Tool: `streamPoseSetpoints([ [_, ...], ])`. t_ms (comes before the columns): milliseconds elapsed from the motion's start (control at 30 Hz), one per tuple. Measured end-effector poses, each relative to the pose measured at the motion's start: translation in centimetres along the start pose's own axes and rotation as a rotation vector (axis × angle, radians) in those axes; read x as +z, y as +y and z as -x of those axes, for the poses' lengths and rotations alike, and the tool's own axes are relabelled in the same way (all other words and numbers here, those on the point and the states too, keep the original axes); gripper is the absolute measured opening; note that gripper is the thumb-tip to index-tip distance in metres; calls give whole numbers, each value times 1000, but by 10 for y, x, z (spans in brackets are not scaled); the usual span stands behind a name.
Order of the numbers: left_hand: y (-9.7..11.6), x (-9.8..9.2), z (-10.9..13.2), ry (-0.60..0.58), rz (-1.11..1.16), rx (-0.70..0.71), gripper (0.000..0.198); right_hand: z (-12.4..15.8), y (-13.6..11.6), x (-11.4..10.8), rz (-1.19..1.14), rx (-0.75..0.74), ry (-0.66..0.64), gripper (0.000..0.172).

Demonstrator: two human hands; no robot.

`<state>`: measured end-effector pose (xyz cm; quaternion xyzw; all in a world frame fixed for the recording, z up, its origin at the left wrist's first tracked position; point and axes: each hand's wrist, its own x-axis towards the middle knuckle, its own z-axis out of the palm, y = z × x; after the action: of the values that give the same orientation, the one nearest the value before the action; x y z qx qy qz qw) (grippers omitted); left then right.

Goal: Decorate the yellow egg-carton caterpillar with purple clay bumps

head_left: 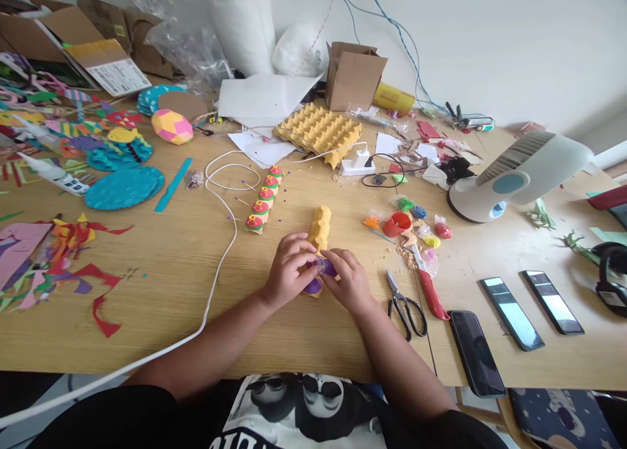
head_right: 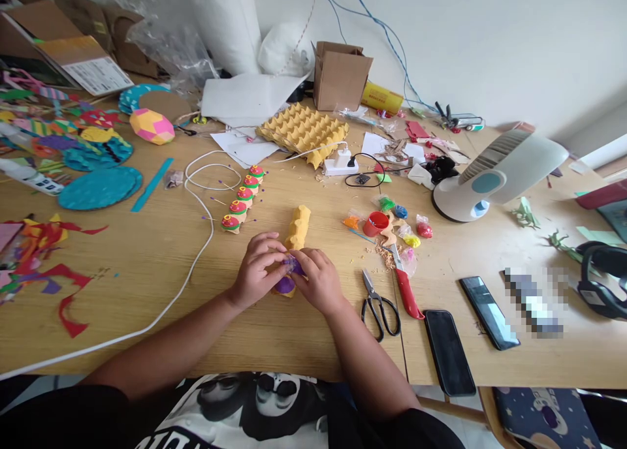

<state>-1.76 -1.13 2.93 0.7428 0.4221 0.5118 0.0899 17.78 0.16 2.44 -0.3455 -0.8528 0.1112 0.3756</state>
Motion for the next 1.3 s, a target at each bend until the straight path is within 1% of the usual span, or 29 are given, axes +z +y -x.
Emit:
streamPoseSetpoints([
  [100,0,0,0,7,-20,0,9,1,0,1,-31,17,-7,50],
  [233,-1,0,2,15,-33,-13,8,2,2,4,-74,61,21,53],
  [400,-2,0,3,27,-19,-17,4,0,0,3,-161,144,55,46],
  [533,-4,1,3,90,11,-56,2,-4,-3,1,-211,232,74,37],
  [600,-7,2,5,152,55,-121,5,-5,-4,0,-224,272,94,33],
  [733,-20,7,10,301,222,-348,15,-5,-5,-2,-261,394,144,24],
  [800,-24,10,13,314,299,-413,22,-4,-5,-1,-292,465,150,22],
  [867,-23,12,16,283,348,-400,32,-4,-5,1,-333,505,154,22],
  [1000,-13,13,18,164,290,-251,50,-1,-1,9,-378,479,134,26],
  [1167,-6,10,16,69,177,-128,53,0,1,14,-345,417,96,30],
  [1300,-8,11,16,53,136,-107,54,1,1,15,-337,393,82,31],
])
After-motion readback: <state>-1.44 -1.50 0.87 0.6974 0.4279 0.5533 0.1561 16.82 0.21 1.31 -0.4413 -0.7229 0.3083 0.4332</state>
